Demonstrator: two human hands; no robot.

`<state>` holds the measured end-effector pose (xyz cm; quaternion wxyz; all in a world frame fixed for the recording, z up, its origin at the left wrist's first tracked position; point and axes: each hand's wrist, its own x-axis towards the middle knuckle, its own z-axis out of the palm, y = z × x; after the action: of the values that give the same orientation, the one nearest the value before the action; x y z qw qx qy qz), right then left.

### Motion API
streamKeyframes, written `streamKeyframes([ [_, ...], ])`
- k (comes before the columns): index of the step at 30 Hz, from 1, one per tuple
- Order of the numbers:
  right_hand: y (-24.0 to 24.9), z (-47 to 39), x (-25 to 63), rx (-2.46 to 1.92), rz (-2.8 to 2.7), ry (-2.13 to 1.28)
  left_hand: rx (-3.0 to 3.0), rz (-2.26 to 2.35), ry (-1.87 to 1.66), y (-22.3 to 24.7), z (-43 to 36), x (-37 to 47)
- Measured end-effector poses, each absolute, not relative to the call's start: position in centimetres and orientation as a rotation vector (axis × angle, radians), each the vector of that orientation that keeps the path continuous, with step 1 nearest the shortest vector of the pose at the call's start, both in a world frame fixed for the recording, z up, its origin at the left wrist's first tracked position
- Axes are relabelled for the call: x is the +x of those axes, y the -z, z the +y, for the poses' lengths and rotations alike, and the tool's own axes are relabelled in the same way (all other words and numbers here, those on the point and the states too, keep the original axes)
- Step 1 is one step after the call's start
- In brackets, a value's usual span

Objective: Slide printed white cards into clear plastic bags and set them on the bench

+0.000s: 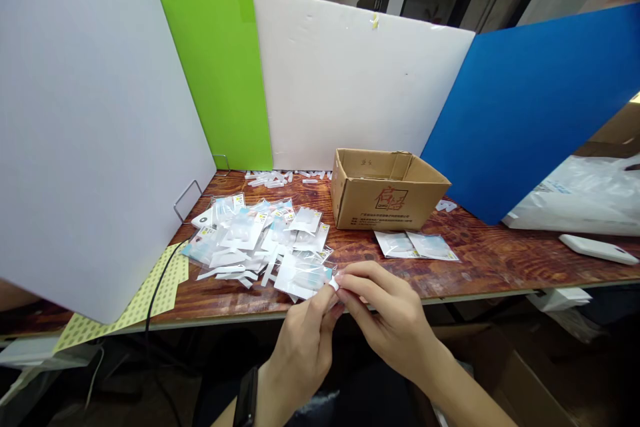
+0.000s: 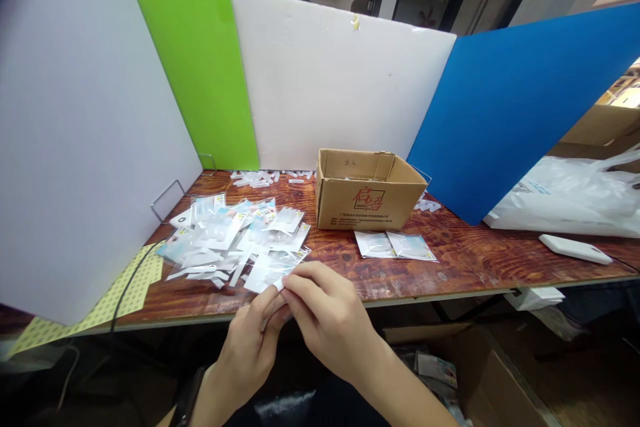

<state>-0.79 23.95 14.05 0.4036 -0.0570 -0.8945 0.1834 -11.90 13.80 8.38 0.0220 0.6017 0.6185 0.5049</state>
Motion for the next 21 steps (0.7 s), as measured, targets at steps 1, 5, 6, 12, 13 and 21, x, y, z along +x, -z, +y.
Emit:
streamKeyframes([
  [1,-14.3,24.1,-0.6,-0.132,-2.287,-0.427,1.901,1.923,-1.551,-8.5,13.8,-12.0],
  [5,-14.3,24.6,-0.2,-0.124,-2.379,-0.059,2.015,1.931,-1.431,-8.7,14.0,-12.2],
  [6,-13.9,24.6,-0.2,-0.127,-2.371,0.051,2.034,1.933,-1.399,-8.6,14.2,-12.1],
  [12,-11.2,25.1,-1.8,-0.278,-2.197,-0.170,1.892,1.932,-1.362,-7.5,15.6,-11.8],
  [13,-10.9,25.5,-2.1,-0.355,-2.138,-0.423,1.798,1.909,-1.393,-7.4,15.7,-11.9],
  [21,-14.9,38.4,-3.5,-0.614,-1.383,-1.074,0.547,1.732,-1.734,-5.5,11.6,-17.0],
])
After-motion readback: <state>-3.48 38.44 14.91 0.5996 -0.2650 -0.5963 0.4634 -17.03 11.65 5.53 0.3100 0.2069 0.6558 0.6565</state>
